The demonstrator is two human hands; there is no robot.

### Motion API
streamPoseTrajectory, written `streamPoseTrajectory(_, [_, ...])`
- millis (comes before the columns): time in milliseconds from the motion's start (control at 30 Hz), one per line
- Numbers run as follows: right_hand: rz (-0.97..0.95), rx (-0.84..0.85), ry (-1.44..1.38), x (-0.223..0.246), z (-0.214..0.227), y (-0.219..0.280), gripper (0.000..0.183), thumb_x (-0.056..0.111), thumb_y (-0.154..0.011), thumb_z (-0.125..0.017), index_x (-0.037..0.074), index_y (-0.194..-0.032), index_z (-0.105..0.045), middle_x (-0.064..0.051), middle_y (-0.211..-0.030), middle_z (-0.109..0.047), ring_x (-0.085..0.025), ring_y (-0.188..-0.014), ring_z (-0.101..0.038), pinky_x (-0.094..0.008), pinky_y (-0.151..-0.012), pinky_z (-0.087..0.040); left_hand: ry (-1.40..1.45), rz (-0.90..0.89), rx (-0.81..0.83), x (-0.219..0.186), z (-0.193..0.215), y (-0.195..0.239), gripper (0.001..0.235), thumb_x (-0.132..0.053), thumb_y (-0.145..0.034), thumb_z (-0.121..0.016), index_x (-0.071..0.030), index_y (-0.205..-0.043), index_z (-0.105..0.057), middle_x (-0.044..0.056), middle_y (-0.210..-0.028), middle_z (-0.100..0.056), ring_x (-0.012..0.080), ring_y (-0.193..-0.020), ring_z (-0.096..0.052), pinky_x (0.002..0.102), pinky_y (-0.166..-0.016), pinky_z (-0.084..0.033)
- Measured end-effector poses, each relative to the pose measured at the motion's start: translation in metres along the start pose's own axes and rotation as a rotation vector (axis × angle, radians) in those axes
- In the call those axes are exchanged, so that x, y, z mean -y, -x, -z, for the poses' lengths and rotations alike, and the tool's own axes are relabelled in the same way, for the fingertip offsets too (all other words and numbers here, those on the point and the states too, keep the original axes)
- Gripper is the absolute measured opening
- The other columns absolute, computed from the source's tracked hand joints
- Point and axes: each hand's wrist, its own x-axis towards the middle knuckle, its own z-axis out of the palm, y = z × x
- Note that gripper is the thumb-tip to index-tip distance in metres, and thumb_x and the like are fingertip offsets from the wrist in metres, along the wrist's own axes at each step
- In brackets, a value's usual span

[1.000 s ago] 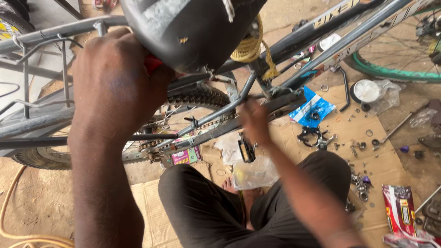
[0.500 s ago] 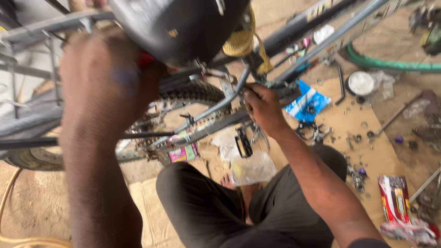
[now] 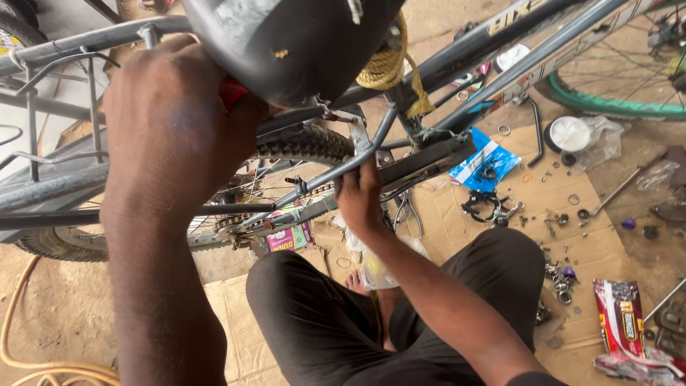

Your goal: The person is repairing a bicycle while sitting on the floor. They use pliers to adjust a cable near the seat post and handle a plastic bag containing small parts.

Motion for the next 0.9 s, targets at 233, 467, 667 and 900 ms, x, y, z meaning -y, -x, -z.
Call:
streamPoseTrajectory(233, [-0.209,0.211,-0.066,0.016,0.064,-0.014,0.021,0.023,-0.111,-0.053,0.007,-0.098,-0.06,0.001,-0.068,-0.051,-0.007,-0.051,-0.047,-0.023,-0.043,-0.037,0.045,-0.078,-0.055,0.002,0.001,-0.002,0.019,-0.019,-0.084,-0.089,-0.005,-0.091,-0.079,0.014,-0.086,-0.074,0.0248,-0.07,-0.07,0.039,-0.064,-0.055])
streamPoseTrajectory(467, [-0.454,0.441,0.1,0.087,0.101,-0.088,0.019,0.019,-0.098,-0.059,0.005,-0.087,-0.065,0.0,-0.054,-0.05,-0.009,-0.039,-0.037,-0.028,-0.036,-0.027,-0.001,-0.077,-0.015,0.006,-0.003,-0.004,0.016,-0.019,-0.092,-0.087,-0.005,-0.088,-0.079,0.011,-0.078,-0.073,0.0173,-0.057,-0.063,0.034,-0.053,-0.047])
streamPoseTrajectory(667, [-0.48,0.549,0.223,0.113,0.109,-0.103,0.017,0.014,-0.094,-0.058,0.001,-0.087,-0.067,-0.002,-0.05,-0.045,-0.009,-0.036,-0.032,-0.03,-0.034,-0.025,0.01,-0.105,-0.039,-0.001,0.0,-0.006,0.018,-0.02,-0.089,-0.089,-0.007,-0.082,-0.079,0.009,-0.076,-0.072,0.0181,-0.057,-0.064,0.036,-0.055,-0.048])
streamPoseTrajectory(900, [-0.542,0.612,0.247,0.112,0.108,-0.107,0.02,0.018,-0.095,-0.06,0.001,-0.086,-0.068,0.0,-0.052,-0.047,-0.008,-0.038,-0.034,-0.029,-0.034,-0.026,-0.005,-0.013,0.044,-0.009,0.003,-0.013,0.011,-0.015,-0.091,-0.083,-0.007,-0.085,-0.079,0.011,-0.079,-0.072,0.0222,-0.061,-0.069,0.038,-0.059,-0.053])
